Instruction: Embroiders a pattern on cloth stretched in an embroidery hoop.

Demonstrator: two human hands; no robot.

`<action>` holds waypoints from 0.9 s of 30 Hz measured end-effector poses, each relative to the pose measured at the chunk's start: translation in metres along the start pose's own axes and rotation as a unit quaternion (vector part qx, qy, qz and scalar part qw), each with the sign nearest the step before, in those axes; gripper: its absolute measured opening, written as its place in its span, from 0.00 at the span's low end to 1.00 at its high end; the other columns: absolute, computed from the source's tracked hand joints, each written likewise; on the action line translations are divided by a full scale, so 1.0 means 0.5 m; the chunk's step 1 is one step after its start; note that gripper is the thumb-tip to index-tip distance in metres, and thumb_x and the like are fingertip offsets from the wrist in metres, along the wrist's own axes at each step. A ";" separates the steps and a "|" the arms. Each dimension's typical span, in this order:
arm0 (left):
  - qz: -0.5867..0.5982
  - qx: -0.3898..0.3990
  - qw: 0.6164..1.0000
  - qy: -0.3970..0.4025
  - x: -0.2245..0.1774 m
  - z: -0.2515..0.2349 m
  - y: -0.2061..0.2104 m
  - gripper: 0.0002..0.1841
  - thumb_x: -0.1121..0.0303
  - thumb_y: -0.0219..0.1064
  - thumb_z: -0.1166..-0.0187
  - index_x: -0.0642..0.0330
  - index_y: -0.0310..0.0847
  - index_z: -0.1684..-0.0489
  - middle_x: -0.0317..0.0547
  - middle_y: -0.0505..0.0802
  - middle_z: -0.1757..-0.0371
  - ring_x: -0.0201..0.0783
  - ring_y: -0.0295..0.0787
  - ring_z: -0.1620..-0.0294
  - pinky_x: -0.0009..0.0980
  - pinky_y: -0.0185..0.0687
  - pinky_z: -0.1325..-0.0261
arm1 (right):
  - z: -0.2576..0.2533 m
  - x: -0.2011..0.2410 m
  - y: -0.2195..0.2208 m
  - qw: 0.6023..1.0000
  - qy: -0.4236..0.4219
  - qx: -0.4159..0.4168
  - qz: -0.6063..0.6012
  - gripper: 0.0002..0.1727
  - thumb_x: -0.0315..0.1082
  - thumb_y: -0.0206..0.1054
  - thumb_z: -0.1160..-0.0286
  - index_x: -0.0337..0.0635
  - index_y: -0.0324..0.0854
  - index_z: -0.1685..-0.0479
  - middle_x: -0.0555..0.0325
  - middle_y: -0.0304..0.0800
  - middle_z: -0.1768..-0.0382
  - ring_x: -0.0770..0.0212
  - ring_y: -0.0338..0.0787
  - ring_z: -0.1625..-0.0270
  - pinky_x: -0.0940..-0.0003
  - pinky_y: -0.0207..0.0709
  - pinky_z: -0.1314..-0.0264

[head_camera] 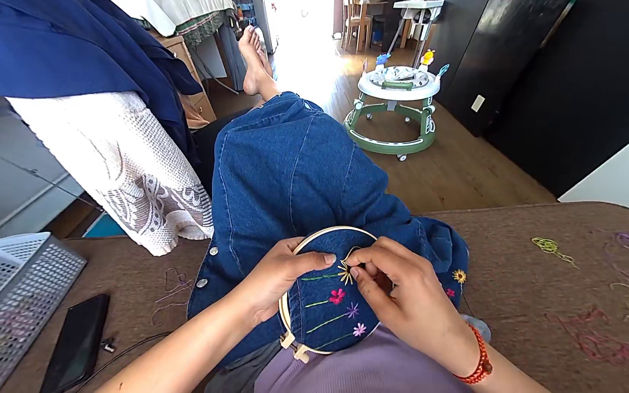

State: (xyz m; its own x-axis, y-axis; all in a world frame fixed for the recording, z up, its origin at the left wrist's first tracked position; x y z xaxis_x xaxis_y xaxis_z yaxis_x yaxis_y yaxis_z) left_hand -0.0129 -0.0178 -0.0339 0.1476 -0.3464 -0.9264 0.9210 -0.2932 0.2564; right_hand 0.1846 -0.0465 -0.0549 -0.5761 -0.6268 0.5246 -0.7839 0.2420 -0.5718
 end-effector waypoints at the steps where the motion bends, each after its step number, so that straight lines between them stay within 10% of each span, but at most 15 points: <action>1: 0.003 0.001 1.000 -0.001 0.000 0.000 0.000 0.08 0.78 0.68 0.24 0.65 0.88 0.53 0.52 0.96 0.60 0.37 0.95 0.59 0.32 0.92 0.50 | -0.001 0.001 0.000 1.000 0.002 0.001 0.002 0.09 0.36 0.63 0.26 0.48 0.90 0.62 0.69 0.80 0.69 0.84 0.75 0.74 0.92 0.71 0.72; 17: -0.102 0.013 0.992 0.074 -0.007 0.003 0.007 0.10 0.80 0.69 0.25 0.64 0.89 0.50 0.46 0.96 0.59 0.32 0.94 0.57 0.28 0.90 0.47 | -0.047 0.022 -0.012 0.995 -0.074 -0.010 0.069 0.12 0.45 0.73 0.30 0.49 0.86 0.56 0.72 0.85 0.70 0.75 0.84 0.66 0.81 0.80 0.61; 23: -0.287 0.076 0.948 0.114 -0.041 -0.002 -0.003 0.05 0.71 0.73 0.25 0.56 0.92 0.57 0.36 0.96 0.65 0.26 0.92 0.63 0.24 0.89 0.56 | -0.140 -0.032 -0.073 0.976 -0.053 -0.020 -0.212 0.07 0.36 0.66 0.18 0.43 0.83 0.51 0.67 0.90 0.59 0.74 0.90 0.58 0.75 0.87 0.54; 27: -0.405 0.181 0.885 0.141 -0.085 -0.018 0.011 0.03 0.66 0.73 0.26 0.51 0.92 0.63 0.30 0.93 0.71 0.21 0.88 0.69 0.21 0.85 0.66 | -0.202 -0.091 -0.018 0.888 0.015 0.249 -0.386 0.08 0.28 0.57 0.18 0.42 0.83 0.54 0.63 0.94 0.61 0.71 0.93 0.57 0.70 0.88 0.50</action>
State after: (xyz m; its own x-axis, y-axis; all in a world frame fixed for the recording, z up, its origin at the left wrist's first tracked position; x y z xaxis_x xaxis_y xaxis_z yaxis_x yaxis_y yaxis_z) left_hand -0.0109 0.0034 0.0044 -0.3772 0.3288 -0.8658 0.5977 -0.6276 -0.4988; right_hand 0.1944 0.0545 -0.0101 0.0775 -0.4411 0.8941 -0.7525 -0.6142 -0.2378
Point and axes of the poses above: each hand's wrist, its own z-axis away from the middle knuckle, its own y-axis out of the palm, x = y × z, the point moved 2 cm from there along -z, towards the middle knuckle
